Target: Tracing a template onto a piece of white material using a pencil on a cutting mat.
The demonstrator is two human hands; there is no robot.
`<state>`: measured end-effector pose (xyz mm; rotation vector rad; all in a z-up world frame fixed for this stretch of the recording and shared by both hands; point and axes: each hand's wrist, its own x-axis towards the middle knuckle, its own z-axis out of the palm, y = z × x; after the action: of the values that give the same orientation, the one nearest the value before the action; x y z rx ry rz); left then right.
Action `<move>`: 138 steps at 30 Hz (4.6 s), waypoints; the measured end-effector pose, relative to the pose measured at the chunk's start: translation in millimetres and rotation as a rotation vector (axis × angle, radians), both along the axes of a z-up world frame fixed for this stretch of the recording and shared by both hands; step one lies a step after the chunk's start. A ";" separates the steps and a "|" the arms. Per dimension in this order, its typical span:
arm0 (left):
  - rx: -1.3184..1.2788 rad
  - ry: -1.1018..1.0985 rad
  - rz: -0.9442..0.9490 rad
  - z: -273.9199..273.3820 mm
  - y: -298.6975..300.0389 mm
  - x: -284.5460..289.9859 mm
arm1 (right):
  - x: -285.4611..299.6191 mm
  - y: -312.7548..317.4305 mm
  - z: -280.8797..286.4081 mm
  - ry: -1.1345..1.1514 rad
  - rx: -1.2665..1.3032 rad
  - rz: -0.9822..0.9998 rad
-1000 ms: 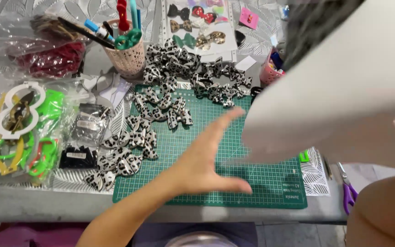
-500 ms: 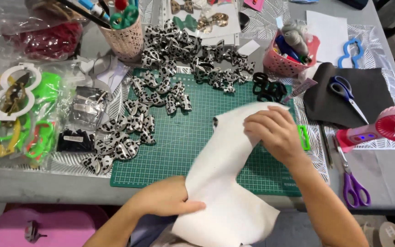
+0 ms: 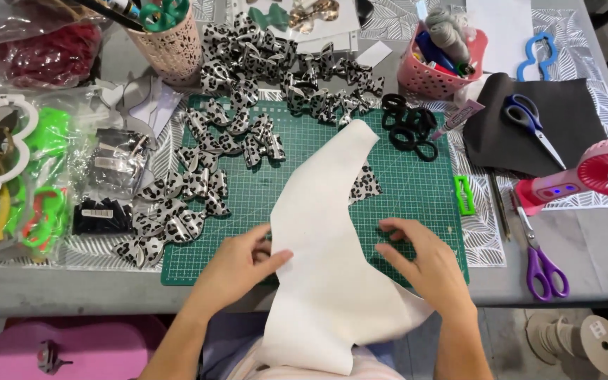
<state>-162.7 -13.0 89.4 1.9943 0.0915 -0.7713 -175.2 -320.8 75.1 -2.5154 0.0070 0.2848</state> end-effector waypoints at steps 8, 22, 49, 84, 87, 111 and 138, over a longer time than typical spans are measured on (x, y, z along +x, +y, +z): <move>-0.139 -0.177 0.177 -23.1 -19.9 1.7 | -61.7 -41.0 -17.0 0.110 -0.248 -0.096; -0.064 -0.646 0.524 -27.7 15.8 17.3 | -4.0 -39.9 -39.4 -0.084 0.223 -0.362; 0.004 -0.713 0.585 -48.1 29.8 23.5 | 29.2 -24.9 -37.3 0.042 0.446 -0.343; -0.209 -1.307 -0.266 -3.9 -89.1 208.4 | -21.4 5.7 -27.0 -0.011 0.073 0.032; -0.093 -1.337 -0.168 -9.0 -99.5 207.7 | -19.7 10.8 -26.7 0.029 -0.008 -0.017; 0.263 -1.172 -0.275 -59.8 -3.9 -42.1 | -14.7 40.9 -20.6 -0.727 -0.124 0.487; 0.267 -1.167 0.081 -80.2 19.4 -57.0 | 32.8 -91.6 -24.9 -0.297 -0.262 -0.501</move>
<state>-219.7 6.4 9.3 2.3766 -0.4239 0.5533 -142.4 -412.4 50.2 -2.6802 0.5783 -0.3106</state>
